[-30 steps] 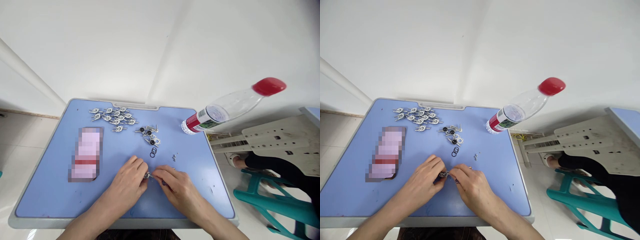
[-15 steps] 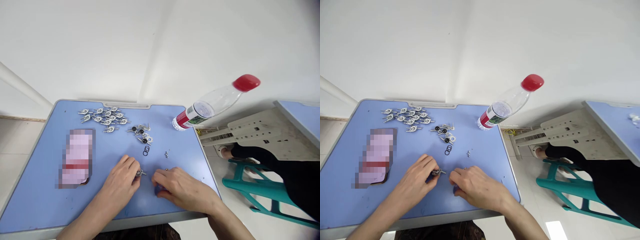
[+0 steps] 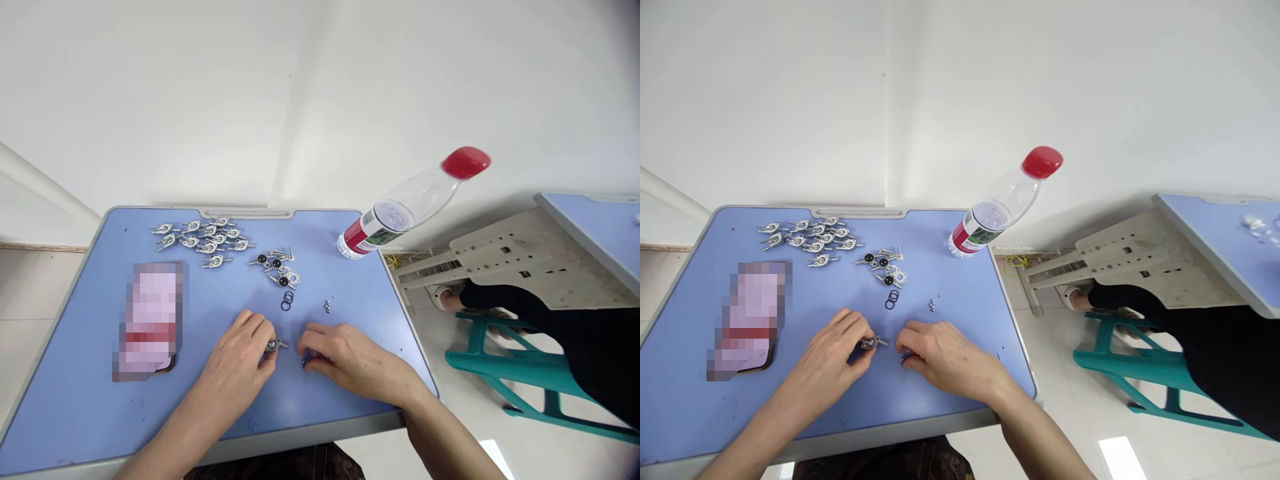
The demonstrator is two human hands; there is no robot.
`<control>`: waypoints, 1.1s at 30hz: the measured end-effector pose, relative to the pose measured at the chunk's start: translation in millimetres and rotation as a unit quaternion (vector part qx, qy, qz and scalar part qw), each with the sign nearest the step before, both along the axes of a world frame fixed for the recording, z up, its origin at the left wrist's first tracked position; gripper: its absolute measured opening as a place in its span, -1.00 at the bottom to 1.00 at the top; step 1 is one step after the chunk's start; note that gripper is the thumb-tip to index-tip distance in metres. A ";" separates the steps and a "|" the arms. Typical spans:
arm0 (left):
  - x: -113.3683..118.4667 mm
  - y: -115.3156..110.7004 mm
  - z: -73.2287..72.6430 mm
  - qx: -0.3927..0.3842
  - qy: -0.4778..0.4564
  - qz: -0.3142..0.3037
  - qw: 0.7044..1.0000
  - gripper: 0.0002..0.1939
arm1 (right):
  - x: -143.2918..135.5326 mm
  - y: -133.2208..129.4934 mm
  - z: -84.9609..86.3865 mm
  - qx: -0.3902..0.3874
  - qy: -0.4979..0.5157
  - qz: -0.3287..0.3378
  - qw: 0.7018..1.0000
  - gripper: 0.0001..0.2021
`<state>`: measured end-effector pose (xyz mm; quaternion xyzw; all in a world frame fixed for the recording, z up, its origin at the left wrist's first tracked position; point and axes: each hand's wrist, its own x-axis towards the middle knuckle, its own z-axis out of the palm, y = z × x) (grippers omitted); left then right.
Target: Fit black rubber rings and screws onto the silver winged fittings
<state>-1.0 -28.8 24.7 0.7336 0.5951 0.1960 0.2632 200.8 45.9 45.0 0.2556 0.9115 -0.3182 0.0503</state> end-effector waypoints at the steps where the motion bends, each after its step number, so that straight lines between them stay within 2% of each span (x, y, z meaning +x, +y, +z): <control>1: 0.0 0.0 0.2 -0.001 0.000 0.000 1.000 -0.82 | -0.3 -0.1 0.5 0.002 0.002 0.001 1.000 -0.93; 11: 1.0 0.4 2.3 0.004 0.007 0.002 1.000 -0.82 | -4.0 -5.1 -4.3 0.010 0.031 0.000 0.999 -0.87; 15: 0.7 0.9 2.0 0.011 0.013 0.000 1.000 -0.83 | -8.5 -6.1 -7.4 0.011 0.100 -0.059 0.993 -0.88; 21: 2.7 -0.1 -1.5 0.031 0.024 -0.002 0.999 -0.82 | -14.9 -6.9 -12.0 0.004 0.208 -0.150 0.967 -0.88; 26: 6.7 0.6 -6.5 0.057 0.036 -0.027 0.997 -0.83 | -16.2 -7.6 -17.5 0.011 0.243 -0.163 0.956 -0.89; 33: 6.5 -1.3 -10.6 0.084 0.059 -0.084 0.991 -0.81 | -14.6 -7.4 -18.4 0.027 0.231 -0.166 0.958 -0.89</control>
